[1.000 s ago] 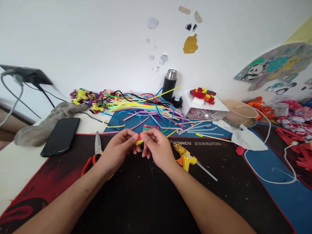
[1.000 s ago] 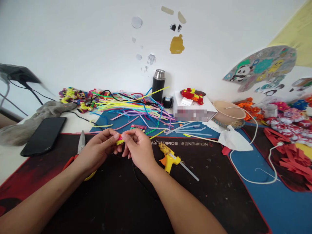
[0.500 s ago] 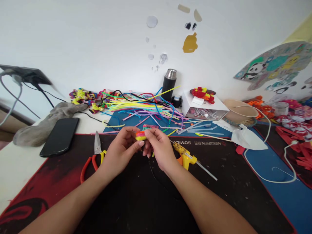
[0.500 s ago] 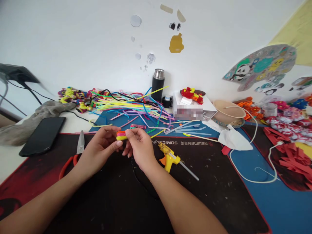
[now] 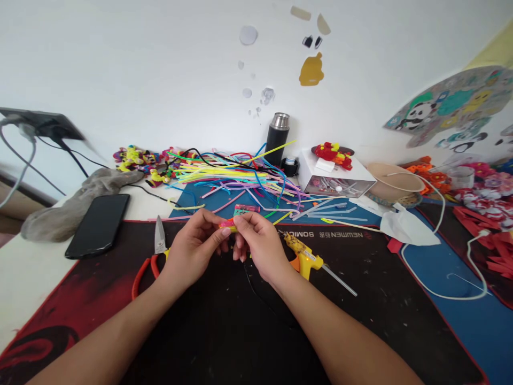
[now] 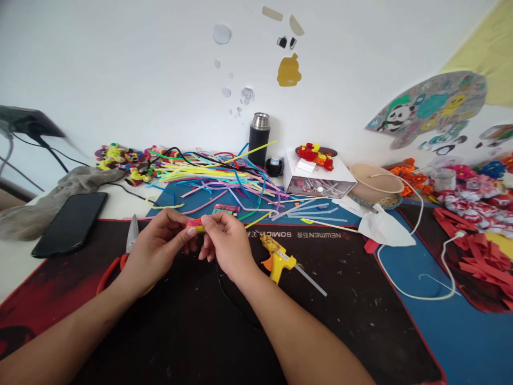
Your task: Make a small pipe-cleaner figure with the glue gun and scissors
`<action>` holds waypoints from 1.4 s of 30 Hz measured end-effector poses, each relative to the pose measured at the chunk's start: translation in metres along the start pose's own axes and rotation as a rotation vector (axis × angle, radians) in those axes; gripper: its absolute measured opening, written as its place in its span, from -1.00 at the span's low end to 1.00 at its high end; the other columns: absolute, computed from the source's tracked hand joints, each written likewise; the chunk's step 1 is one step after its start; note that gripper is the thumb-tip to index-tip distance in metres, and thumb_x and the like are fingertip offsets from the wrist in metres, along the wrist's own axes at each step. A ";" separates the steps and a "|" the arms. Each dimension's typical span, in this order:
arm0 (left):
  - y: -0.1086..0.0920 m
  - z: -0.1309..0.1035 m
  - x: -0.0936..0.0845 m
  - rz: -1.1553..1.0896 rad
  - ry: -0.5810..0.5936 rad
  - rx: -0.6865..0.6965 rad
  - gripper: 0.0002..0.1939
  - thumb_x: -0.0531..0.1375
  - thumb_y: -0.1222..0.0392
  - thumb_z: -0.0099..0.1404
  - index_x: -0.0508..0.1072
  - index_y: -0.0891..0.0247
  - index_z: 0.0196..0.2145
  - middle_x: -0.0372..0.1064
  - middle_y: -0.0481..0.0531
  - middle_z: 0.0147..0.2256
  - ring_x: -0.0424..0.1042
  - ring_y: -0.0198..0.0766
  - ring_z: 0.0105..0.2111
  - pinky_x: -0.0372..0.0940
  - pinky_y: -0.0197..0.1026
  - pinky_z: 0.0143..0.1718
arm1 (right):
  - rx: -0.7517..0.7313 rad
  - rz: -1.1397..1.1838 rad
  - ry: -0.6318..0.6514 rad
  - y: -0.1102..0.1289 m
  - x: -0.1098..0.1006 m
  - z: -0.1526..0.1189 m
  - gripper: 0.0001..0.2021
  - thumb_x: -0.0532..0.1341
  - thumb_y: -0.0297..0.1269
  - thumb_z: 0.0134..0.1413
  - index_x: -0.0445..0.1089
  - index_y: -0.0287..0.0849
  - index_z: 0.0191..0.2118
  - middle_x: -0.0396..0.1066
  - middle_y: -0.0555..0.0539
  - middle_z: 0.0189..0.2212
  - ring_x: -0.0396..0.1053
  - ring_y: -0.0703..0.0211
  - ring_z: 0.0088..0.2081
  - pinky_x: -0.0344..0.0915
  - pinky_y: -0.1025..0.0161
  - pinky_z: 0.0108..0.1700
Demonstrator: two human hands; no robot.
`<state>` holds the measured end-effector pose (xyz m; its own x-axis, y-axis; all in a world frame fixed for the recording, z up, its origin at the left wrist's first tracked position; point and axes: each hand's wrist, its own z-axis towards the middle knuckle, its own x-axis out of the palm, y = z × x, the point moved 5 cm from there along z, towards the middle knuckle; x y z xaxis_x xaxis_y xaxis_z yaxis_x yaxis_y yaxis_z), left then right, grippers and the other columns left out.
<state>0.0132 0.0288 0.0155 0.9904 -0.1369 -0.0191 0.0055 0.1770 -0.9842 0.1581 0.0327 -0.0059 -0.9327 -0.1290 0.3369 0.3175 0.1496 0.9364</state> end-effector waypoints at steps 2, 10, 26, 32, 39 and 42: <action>-0.001 0.001 0.001 -0.039 0.008 -0.015 -0.67 0.44 -0.05 0.35 0.42 0.17 -0.23 0.48 -0.11 -0.51 0.50 -0.26 -0.54 0.38 -0.27 -0.52 | -0.003 0.002 0.006 0.000 0.000 0.000 -0.58 0.40 0.18 0.17 0.38 -0.09 -0.27 0.33 0.18 -0.65 0.36 0.29 -0.68 0.16 0.39 -0.67; 0.000 0.003 0.002 -0.141 0.015 -0.078 -0.61 0.49 -0.08 0.28 0.44 0.19 -0.28 0.48 -0.10 -0.54 0.48 -0.27 -0.60 0.35 -0.29 -0.59 | 0.013 -0.002 0.003 -0.002 0.000 0.001 -0.56 0.40 0.20 0.17 0.37 -0.08 -0.25 0.30 0.20 -0.65 0.36 0.28 -0.68 0.14 0.39 -0.66; 0.002 0.008 -0.008 -0.382 -0.082 -0.168 -0.58 0.55 -0.05 0.20 0.43 0.17 -0.25 0.52 -0.13 -0.52 0.46 -0.33 -0.61 0.24 -0.37 -0.62 | 0.029 0.037 -0.035 0.001 -0.002 0.001 -0.46 0.35 0.30 0.19 0.49 -0.11 -0.04 0.39 0.12 -0.54 0.41 0.28 -0.63 0.12 0.38 -0.65; 0.000 0.011 -0.014 -0.374 -0.172 -0.175 -0.55 0.58 -0.05 0.14 0.45 0.19 -0.26 0.51 -0.12 -0.53 0.47 -0.33 -0.59 0.24 -0.37 -0.60 | 0.007 0.044 -0.129 0.001 -0.010 0.004 -0.56 0.40 0.18 0.17 0.53 -0.14 -0.14 0.35 0.13 -0.56 0.34 0.32 -0.65 0.13 0.37 -0.64; 0.002 0.010 -0.007 -0.365 -0.104 -0.190 -0.56 0.56 -0.08 0.18 0.46 0.20 -0.26 0.50 -0.10 -0.56 0.46 -0.33 -0.60 0.24 -0.39 -0.60 | -0.016 0.023 -0.037 0.002 -0.004 0.001 -0.55 0.36 0.17 0.25 0.48 -0.12 -0.03 0.41 0.11 -0.50 0.40 0.31 -0.63 0.14 0.39 -0.65; 0.005 0.008 -0.004 -0.359 -0.070 -0.204 -0.57 0.54 -0.09 0.20 0.46 0.20 -0.26 0.51 -0.09 -0.55 0.46 -0.33 -0.60 0.25 -0.39 -0.60 | -0.010 -0.010 0.030 0.002 0.002 0.000 -0.49 0.38 0.19 0.20 0.45 -0.08 0.07 0.43 0.12 -0.48 0.43 0.29 -0.63 0.16 0.39 -0.66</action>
<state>0.0103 0.0377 0.0125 0.9377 -0.0869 0.3363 0.3313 -0.0679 -0.9411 0.1566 0.0326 -0.0027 -0.9304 -0.1598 0.3300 0.3098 0.1388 0.9406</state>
